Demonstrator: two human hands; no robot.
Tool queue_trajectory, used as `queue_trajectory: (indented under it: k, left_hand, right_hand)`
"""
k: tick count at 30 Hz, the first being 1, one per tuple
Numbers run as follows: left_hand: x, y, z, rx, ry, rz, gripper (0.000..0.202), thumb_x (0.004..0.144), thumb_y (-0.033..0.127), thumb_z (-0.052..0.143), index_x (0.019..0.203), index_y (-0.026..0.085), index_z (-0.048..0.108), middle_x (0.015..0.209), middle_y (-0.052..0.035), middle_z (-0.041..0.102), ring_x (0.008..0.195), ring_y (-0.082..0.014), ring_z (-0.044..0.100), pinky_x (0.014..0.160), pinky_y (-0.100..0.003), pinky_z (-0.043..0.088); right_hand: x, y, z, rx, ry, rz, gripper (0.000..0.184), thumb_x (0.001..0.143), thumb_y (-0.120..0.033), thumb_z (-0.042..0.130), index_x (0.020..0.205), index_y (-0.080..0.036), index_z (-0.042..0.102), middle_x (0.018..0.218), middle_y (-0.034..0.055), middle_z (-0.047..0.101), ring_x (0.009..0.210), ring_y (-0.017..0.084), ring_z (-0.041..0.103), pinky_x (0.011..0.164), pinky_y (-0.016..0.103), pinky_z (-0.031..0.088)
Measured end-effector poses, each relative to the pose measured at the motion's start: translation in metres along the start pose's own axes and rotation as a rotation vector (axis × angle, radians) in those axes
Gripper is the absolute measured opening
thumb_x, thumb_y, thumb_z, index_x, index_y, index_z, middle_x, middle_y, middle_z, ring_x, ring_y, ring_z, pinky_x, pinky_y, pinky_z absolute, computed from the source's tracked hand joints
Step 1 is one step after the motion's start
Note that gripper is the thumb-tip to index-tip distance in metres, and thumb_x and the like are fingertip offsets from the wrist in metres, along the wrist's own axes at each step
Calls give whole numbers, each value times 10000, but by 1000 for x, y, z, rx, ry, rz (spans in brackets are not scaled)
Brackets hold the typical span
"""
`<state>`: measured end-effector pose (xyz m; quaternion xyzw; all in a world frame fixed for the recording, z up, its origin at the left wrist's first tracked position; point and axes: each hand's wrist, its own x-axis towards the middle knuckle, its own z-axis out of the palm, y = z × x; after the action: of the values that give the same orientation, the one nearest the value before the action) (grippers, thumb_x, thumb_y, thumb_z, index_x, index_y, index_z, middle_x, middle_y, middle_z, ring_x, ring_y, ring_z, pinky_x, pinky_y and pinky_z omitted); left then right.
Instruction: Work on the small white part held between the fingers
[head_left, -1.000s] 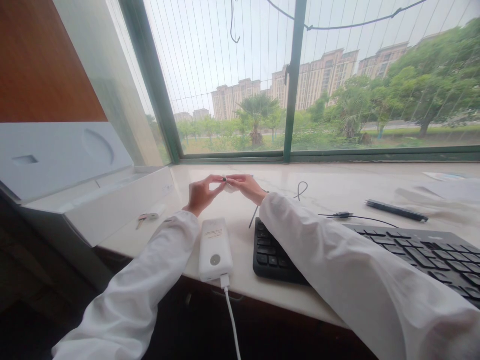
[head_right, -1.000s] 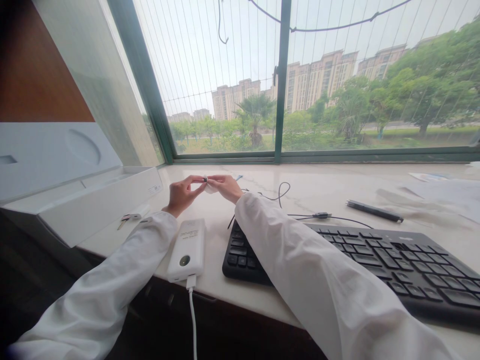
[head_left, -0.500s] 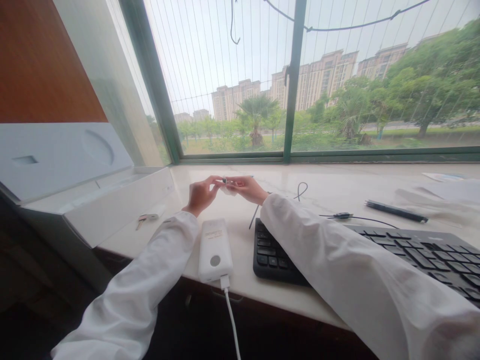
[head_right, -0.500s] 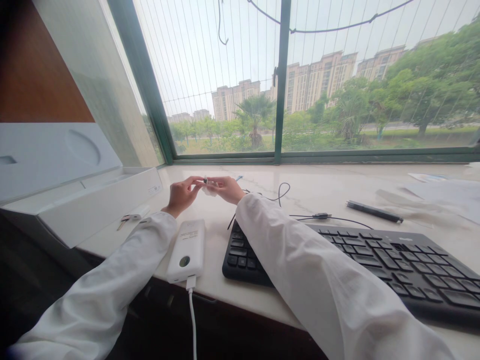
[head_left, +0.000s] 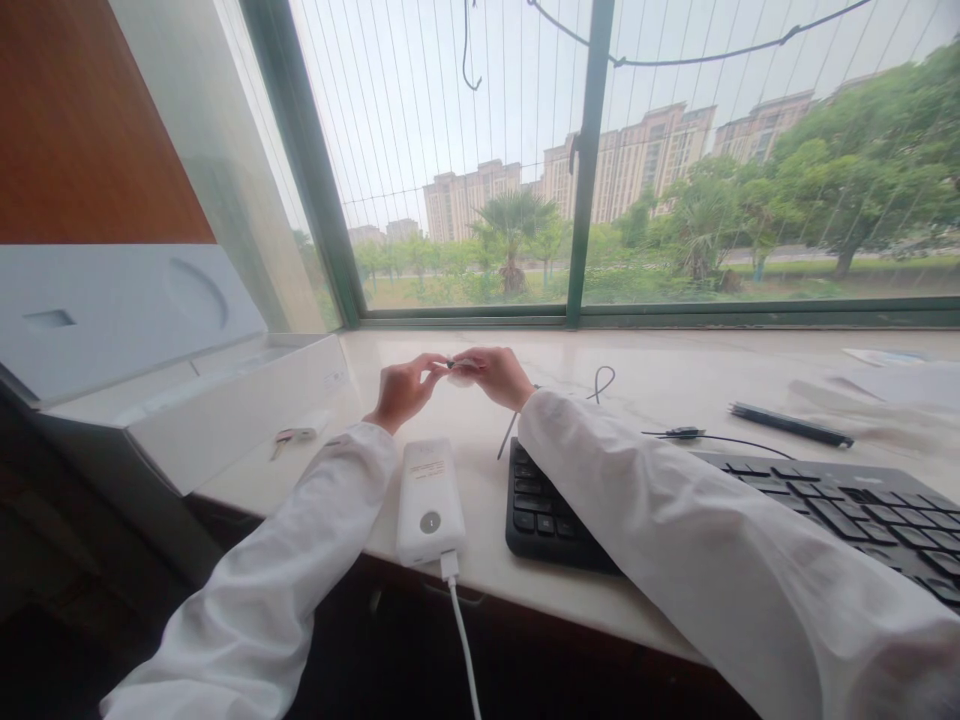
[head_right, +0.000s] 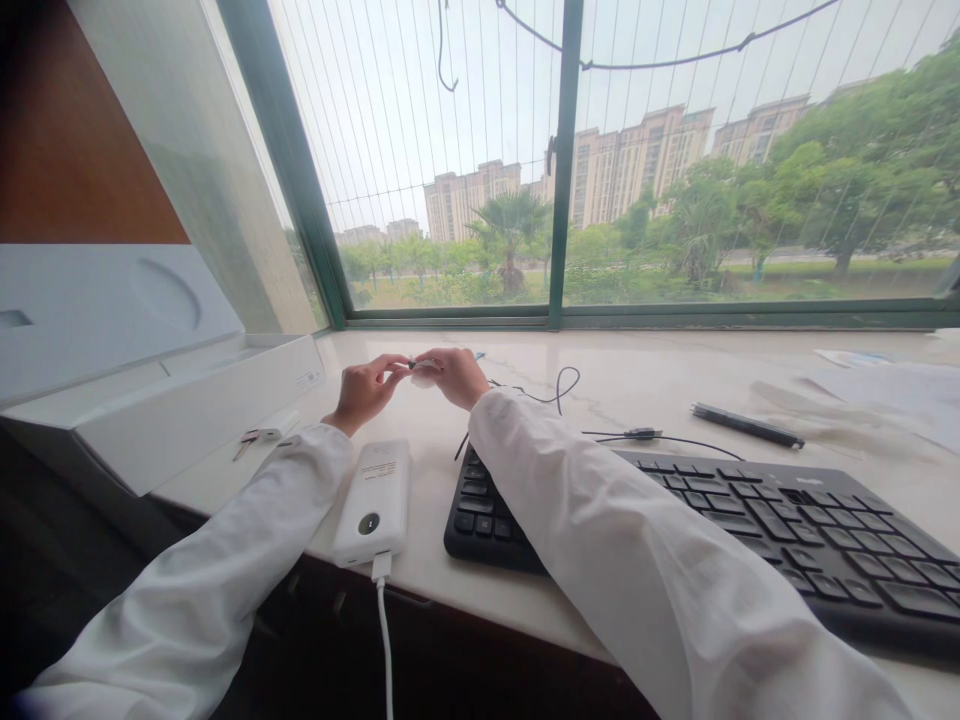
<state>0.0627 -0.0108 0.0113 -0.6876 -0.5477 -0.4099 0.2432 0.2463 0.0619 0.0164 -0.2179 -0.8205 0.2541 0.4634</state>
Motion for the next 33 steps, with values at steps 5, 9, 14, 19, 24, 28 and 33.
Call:
queue_trajectory:
  k: [5, 9, 14, 19, 24, 28, 33]
  left_hand:
    - [0, 3, -1, -20, -11, 17, 256, 893, 463, 604, 995, 266, 731, 782, 43, 767, 598, -124, 656, 629, -231, 461]
    - [0, 4, -2, -17, -4, 22, 241, 895, 444, 608, 1000, 265, 731, 789, 41, 767, 611, -128, 668, 632, -233, 467]
    - [0, 2, -1, 8, -5, 32, 252, 901, 438, 601, 1018, 257, 731, 800, 21, 770, 637, -142, 683, 650, -240, 478]
    - [-1, 2, -1, 13, -17, 54, 247, 908, 435, 592, 1026, 268, 732, 824, 26, 774, 640, -139, 685, 659, -237, 480]
    - [-1, 5, -3, 5, 26, 44, 253, 908, 440, 596, 1025, 258, 726, 813, 33, 772, 624, -130, 676, 637, -232, 474]
    - [0, 8, -5, -16, 34, 62, 245, 902, 447, 605, 1012, 265, 728, 836, 41, 773, 620, -116, 671, 636, -223, 474]
    - [0, 9, -5, -57, 1, 73, 245, 891, 459, 616, 1007, 277, 732, 902, 34, 775, 652, -118, 684, 657, -228, 499]
  right_hand:
    - [-2, -2, -6, -19, 18, -19, 215, 821, -374, 685, 913, -210, 789, 777, 11, 739, 770, 161, 670, 731, 239, 465]
    - [-3, -5, -2, 156, 50, 92, 263, 754, -394, 745, 880, -167, 789, 726, 23, 724, 712, 147, 648, 676, 231, 473]
    - [0, -13, 0, 502, -9, 434, 303, 711, -340, 799, 917, -119, 778, 741, 53, 726, 693, 131, 646, 638, 226, 528]
    - [2, -18, -3, 648, -42, 607, 151, 775, -227, 752, 859, -102, 768, 877, 95, 748, 837, 143, 679, 765, 231, 570]
    - [4, -8, -1, 791, 14, 648, 103, 818, -194, 710, 869, -110, 739, 1035, 100, 738, 965, 141, 678, 893, 235, 562]
    - [4, -4, 0, 745, 87, 644, 153, 814, -227, 726, 891, -94, 720, 1037, 126, 731, 952, 161, 684, 885, 268, 574]
    - [4, -11, 0, 690, 172, 602, 263, 827, -301, 724, 1004, -107, 704, 1056, 118, 722, 906, 141, 688, 888, 272, 572]
